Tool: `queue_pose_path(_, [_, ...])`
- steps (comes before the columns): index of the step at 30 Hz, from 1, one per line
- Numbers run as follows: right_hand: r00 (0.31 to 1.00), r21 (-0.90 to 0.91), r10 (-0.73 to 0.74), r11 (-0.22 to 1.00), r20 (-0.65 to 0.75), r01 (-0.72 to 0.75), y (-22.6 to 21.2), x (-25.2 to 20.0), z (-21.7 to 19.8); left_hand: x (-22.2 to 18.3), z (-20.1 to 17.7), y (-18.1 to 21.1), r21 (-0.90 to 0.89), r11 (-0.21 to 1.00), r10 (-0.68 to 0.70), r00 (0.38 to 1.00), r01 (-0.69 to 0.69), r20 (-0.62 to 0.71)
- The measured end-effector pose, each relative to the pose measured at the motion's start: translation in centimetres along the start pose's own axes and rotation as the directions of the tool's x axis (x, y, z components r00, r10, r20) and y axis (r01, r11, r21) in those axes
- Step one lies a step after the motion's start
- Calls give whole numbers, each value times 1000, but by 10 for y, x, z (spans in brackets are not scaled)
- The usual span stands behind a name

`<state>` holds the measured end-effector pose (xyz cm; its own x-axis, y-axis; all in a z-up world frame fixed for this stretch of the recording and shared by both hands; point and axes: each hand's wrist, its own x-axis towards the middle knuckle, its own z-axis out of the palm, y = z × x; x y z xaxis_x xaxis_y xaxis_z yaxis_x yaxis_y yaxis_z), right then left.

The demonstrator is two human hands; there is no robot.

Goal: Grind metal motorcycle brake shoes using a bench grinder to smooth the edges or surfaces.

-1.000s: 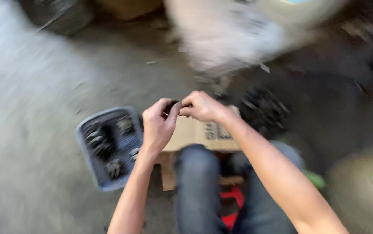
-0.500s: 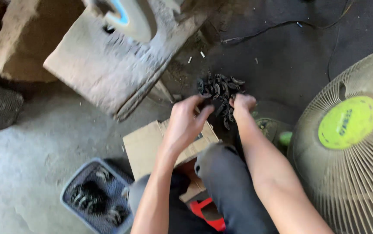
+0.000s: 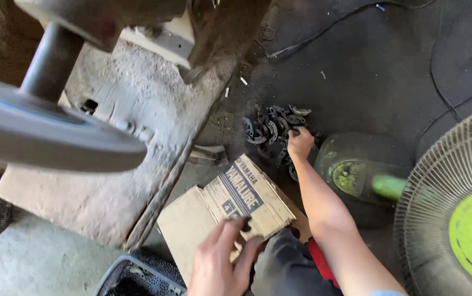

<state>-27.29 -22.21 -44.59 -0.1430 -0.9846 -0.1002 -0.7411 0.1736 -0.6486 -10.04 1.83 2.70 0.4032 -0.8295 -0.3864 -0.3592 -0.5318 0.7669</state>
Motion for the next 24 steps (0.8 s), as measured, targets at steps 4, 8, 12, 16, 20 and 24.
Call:
queue_pose_path(4, [994,-82,12,997,108,-4,11,20,33,-4,10,-21,-50,998,50,999,-50,7])
queue_pose_path(8, [982,-224,75,974,171,-35,6,25,20,-8,12,-31,-2,997,74,997,-74,-13])
queue_pose_path(12, [995,-283,39,959,89,-12,-37,4,-33,-10,8,-24,-6,990,143,990,-143,-19])
queue_pose_path(16, [957,-305,-213,914,198,267,-31,-17,-26,-6,4,-14,7,993,118,993,-119,3])
queue_pose_path(20, [848,-440,-320,746,422,500,-16,-20,4,4,0,-10,48,996,-78,997,77,29])
queue_pose_path(24, [816,-598,-421,557,396,577,31,-7,18,11,-5,5,6,993,-118,993,118,5])
